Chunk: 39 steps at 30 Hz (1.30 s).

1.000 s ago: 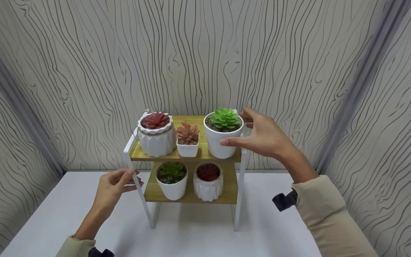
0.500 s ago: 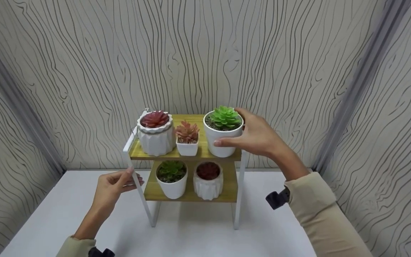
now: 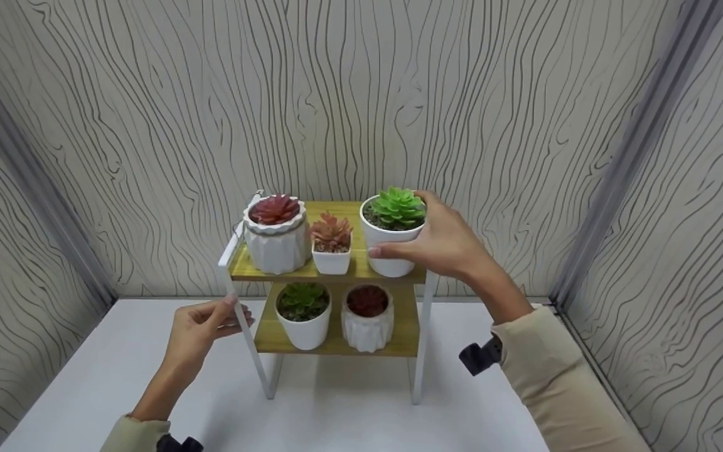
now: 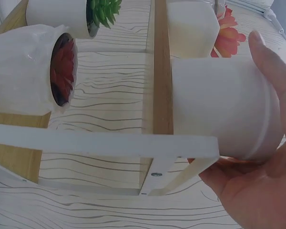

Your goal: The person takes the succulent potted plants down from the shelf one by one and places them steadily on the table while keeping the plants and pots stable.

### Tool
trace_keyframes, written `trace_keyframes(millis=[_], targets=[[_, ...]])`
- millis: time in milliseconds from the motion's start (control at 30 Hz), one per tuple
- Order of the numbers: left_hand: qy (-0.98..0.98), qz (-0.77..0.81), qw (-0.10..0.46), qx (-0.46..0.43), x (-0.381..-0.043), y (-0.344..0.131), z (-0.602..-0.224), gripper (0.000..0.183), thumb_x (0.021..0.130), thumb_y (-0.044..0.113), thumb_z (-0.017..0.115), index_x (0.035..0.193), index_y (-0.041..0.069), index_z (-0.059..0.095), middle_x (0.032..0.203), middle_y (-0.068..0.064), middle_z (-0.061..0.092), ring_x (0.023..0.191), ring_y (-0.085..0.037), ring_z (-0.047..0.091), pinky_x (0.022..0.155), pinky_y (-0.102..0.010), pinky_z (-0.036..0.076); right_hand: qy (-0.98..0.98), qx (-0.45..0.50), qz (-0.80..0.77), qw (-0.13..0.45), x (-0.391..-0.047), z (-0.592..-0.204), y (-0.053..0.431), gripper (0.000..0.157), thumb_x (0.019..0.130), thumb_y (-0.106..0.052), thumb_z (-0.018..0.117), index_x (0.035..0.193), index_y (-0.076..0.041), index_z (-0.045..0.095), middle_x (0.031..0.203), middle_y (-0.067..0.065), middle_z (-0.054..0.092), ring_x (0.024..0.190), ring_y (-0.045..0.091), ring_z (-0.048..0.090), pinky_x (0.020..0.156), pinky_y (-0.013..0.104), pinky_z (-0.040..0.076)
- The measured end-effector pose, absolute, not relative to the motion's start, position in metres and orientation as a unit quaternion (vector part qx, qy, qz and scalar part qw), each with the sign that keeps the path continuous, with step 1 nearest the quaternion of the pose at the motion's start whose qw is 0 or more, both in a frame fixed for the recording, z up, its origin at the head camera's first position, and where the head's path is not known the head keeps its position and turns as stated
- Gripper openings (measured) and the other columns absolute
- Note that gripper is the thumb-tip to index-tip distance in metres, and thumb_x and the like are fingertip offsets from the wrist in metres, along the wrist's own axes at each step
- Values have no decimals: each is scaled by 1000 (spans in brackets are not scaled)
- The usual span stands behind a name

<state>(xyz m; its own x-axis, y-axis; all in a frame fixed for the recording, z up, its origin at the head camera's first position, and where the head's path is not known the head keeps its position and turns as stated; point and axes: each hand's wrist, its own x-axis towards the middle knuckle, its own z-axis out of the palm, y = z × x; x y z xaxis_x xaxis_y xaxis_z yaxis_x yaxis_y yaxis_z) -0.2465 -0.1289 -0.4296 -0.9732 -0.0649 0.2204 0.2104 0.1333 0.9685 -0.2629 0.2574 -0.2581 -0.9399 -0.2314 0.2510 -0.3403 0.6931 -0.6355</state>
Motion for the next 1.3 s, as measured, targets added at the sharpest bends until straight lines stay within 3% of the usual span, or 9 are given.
trace_keyframes(millis=[300,533,933,1167,1300], targets=[[-746,-656,104,-46,-245,-129,-428,36,102,35,70,113,1,79,109,-17,80,103,-31,79,94,-38,66,-914,107,385,70,-257,-256,249,111,77,-45,94,156,4,33,144,26,56,135,43,56,118,65,44],[-742,-659,105,-62,-246,-129,-427,36,104,32,68,110,-1,78,106,-19,80,102,-31,80,92,-33,66,-917,86,383,67,-258,-253,243,118,76,-51,93,158,5,29,148,27,53,138,43,53,119,63,43],[-744,-658,105,-54,-248,-128,-429,38,103,34,68,107,-2,79,100,-17,81,100,-33,80,91,-32,66,-914,89,387,85,-259,-255,244,113,77,-52,92,156,4,34,143,25,57,133,42,57,116,61,48],[-749,-654,98,-45,-246,-128,-431,37,103,39,69,107,4,80,99,-10,82,97,-23,80,92,-33,66,-911,94,389,97,-259,-260,245,107,79,-50,91,154,4,37,141,25,58,129,41,59,111,55,51],[-750,-652,101,-45,-245,-129,-431,38,103,39,69,107,3,80,99,-11,81,97,-24,80,92,-33,66,-914,90,384,97,-259,-260,245,109,78,-52,91,155,5,37,141,26,58,130,42,59,112,59,52]])
